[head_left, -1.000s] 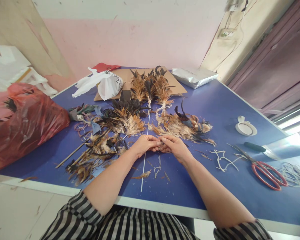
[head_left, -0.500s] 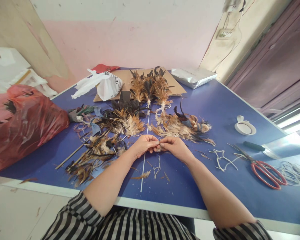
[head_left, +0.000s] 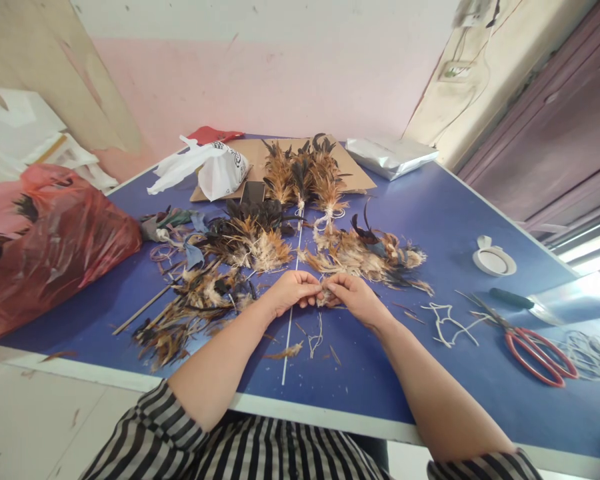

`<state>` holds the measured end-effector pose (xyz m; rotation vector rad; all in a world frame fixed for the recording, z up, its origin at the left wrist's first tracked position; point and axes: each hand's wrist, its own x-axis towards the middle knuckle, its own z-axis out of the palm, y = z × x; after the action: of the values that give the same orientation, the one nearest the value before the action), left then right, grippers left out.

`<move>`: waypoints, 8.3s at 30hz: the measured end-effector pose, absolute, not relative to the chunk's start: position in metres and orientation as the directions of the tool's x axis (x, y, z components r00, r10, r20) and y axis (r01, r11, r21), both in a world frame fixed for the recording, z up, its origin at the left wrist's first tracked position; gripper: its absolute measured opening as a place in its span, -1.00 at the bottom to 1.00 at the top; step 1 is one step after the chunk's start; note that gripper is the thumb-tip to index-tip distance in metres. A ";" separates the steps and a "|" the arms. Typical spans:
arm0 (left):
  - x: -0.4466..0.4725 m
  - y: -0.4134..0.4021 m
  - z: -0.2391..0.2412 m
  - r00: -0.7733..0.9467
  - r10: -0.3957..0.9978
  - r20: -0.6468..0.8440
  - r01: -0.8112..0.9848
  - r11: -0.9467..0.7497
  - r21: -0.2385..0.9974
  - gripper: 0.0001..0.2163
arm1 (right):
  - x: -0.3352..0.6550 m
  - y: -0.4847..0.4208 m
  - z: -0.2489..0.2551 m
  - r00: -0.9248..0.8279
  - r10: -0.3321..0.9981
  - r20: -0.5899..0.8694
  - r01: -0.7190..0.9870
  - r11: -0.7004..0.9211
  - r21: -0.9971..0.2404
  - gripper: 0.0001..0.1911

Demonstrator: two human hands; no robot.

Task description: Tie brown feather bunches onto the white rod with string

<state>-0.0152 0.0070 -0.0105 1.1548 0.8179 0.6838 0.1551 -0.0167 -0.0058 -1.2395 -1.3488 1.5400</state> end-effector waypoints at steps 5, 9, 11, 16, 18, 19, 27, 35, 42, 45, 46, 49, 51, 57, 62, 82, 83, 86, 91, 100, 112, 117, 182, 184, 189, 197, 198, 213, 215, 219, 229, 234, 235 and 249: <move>-0.015 0.008 -0.012 0.552 0.816 -0.171 -0.066 0.247 0.967 -0.77 | 0.155 -0.016 -0.005 -0.265 0.935 -0.236 0.055 -0.230 -0.972 -0.79; -0.015 0.007 -0.012 0.571 0.805 -0.162 -0.053 0.233 0.971 -0.77 | 0.154 -0.017 -0.005 -0.276 0.950 -0.142 0.144 -0.105 -0.984 -0.86; -0.015 0.007 -0.011 0.574 0.804 -0.158 -0.045 0.223 0.974 -0.77 | 0.154 -0.018 -0.005 -0.252 0.966 -0.058 0.222 0.000 -0.975 -0.91; -0.014 0.007 -0.011 0.546 0.819 -0.174 -0.047 0.237 0.970 -0.79 | 0.155 -0.020 -0.002 -0.260 0.965 -0.035 0.239 0.029 -0.971 -0.91; -0.014 0.007 -0.011 0.532 0.824 -0.196 -0.049 0.261 0.964 -0.80 | 0.156 -0.020 -0.001 -0.267 0.962 -0.064 0.217 -0.005 -0.976 -0.91; -0.014 0.007 -0.010 0.524 0.825 -0.209 -0.050 0.274 0.960 -0.81 | 0.156 -0.020 -0.001 -0.271 0.960 -0.067 0.210 -0.009 -0.978 -0.92; -0.013 0.007 -0.012 0.481 0.834 -0.270 -0.073 0.345 0.936 -0.80 | 0.161 -0.019 0.002 -0.366 0.917 0.161 0.313 0.284 -0.906 -0.97; -0.013 0.006 -0.011 0.454 0.871 -0.188 -0.029 0.225 0.974 -0.77 | 0.165 -0.013 -0.008 -0.330 0.944 0.003 0.277 0.100 -0.956 -0.90; -0.011 0.004 -0.018 0.404 0.909 0.102 0.136 -0.170 0.976 -0.86 | 0.160 -0.012 -0.012 -0.294 0.955 -0.031 0.228 0.039 -0.973 -0.83; -0.010 0.002 -0.019 0.392 0.897 0.205 0.226 -0.310 0.924 -0.91 | 0.160 -0.012 -0.013 -0.282 0.959 -0.034 0.230 0.033 -0.973 -0.80; -0.010 0.002 -0.019 0.388 0.891 0.237 0.249 -0.349 0.904 -0.92 | 0.160 -0.011 -0.013 -0.280 0.959 -0.042 0.225 0.023 -0.974 -0.79; -0.010 0.001 -0.020 0.359 0.870 0.337 0.307 -0.451 0.838 -0.94 | 0.160 -0.011 -0.013 -0.270 0.959 -0.090 0.196 -0.037 -0.980 -0.78; -0.010 0.001 -0.020 0.347 0.852 0.393 0.332 -0.503 0.798 -0.93 | 0.160 -0.011 -0.012 -0.251 0.959 -0.130 0.175 -0.087 -0.981 -0.79; -0.009 -0.002 -0.019 0.329 0.806 0.493 0.347 -0.588 0.730 -0.90 | 0.160 -0.008 -0.015 -0.223 0.960 -0.172 0.143 -0.142 -0.979 -0.81; -0.008 -0.003 -0.016 0.343 0.773 0.533 0.336 -0.631 0.699 -0.90 | 0.162 -0.008 -0.017 -0.239 0.955 -0.178 0.151 -0.144 -0.978 -0.82; -0.007 -0.002 -0.021 0.350 0.765 0.540 0.327 -0.640 0.695 -0.86 | 0.162 -0.008 -0.013 -0.185 0.966 -0.183 0.225 -0.139 -0.964 -0.86; -0.007 -0.002 -0.021 0.342 0.774 0.532 0.329 -0.629 0.704 -0.85 | 0.161 -0.008 -0.013 -0.179 0.967 -0.183 0.212 -0.144 -0.967 -0.87; -0.007 -0.001 -0.022 0.326 0.792 0.516 0.327 -0.607 0.725 -0.84 | 0.160 -0.008 -0.013 -0.169 0.970 -0.176 0.164 -0.148 -0.975 -0.88; -0.007 -0.001 -0.023 0.320 0.795 0.515 0.325 -0.603 0.728 -0.85 | 0.160 -0.009 -0.011 -0.195 0.964 -0.183 0.143 -0.156 -0.977 -0.86; -0.006 -0.003 -0.021 0.317 0.787 0.529 0.330 -0.614 0.717 -0.83 | 0.161 -0.009 -0.009 -0.248 0.947 -0.203 0.188 -0.159 -0.969 -0.81; -0.006 -0.001 -0.025 0.319 0.796 0.515 0.298 -0.599 0.743 -0.81 | 0.160 -0.008 -0.010 -0.219 0.956 -0.194 0.156 -0.162 -0.974 -0.88; -0.006 -0.002 -0.026 0.309 0.818 0.485 0.285 -0.566 0.773 -0.83 | 0.160 -0.008 -0.010 -0.221 0.959 -0.176 0.146 -0.146 -0.978 -0.88; -0.027 0.006 -0.004 0.680 0.706 0.196 0.633 -0.701 0.329 -0.88 | 0.165 -0.015 -0.004 -0.315 0.929 0.194 0.726 0.367 -0.582 -0.89; -0.027 0.005 -0.003 0.682 0.708 0.182 0.635 -0.697 0.334 -0.88 | 0.164 -0.016 -0.004 -0.313 0.929 0.195 0.729 0.367 -0.578 -0.89; -0.029 0.008 -0.007 0.633 0.763 0.129 0.655 -0.617 0.436 -0.88 | 0.162 -0.017 -0.007 -0.260 0.960 0.102 0.671 0.256 -0.696 -0.89; -0.036 0.017 -0.001 0.479 0.833 -0.277 0.451 0.037 0.892 -0.64 | 0.159 -0.019 -0.008 -0.192 0.968 0.159 0.452 0.231 -0.862 -0.91; -0.035 0.016 0.000 0.473 0.826 -0.305 0.410 0.100 0.906 -0.60 | 0.158 -0.020 -0.007 -0.191 0.961 0.200 0.446 0.267 -0.854 -0.91; -0.054 0.021 0.021 0.208 0.970 -0.127 0.309 0.058 0.949 -0.78 | 0.148 -0.027 -0.004 -0.177 0.934 0.310 0.398 0.356 -0.845 -0.79; -0.074 0.030 0.024 0.084 0.996 -0.038 0.430 -0.002 0.903 -0.79 | 0.150 -0.024 -0.006 -0.160 0.938 0.309 0.395 0.348 -0.851 -0.79; -0.104 0.043 0.021 -0.123 0.991 0.058 0.665 0.039 0.746 -0.78 | 0.162 -0.016 -0.007 -0.080 0.944 0.321 0.477 0.319 -0.819 -0.77; -0.053 0.015 0.026 -0.032 0.851 0.524 0.612 -0.397 0.684 -0.80 | 0.211 0.005 -0.007 0.034 0.899 0.438 0.844 0.208 -0.494 -0.83; -0.026 0.003 0.014 0.224 0.912 0.343 0.441 -0.409 0.799 -0.88 | 0.201 0.006 -0.012 -0.038 0.913 0.407 0.916 0.195 -0.352 -0.79; -0.024 0.002 0.012 0.247 0.916 0.317 0.424 -0.397 0.814 -0.87 | 0.196 0.007 -0.012 -0.055 0.913 0.404 0.928 0.196 -0.318 -0.78; -0.025 0.014 -0.002 0.208 0.956 0.206 0.422 -0.278 0.863 -0.83 | 0.144 0.037 0.011 -0.240 0.963 0.125 0.969 0.230 0.091 -0.79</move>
<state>-0.0249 0.0144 -0.0023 1.8140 1.2834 1.0142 0.1443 0.0368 0.0108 -1.9103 -2.4300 -0.2304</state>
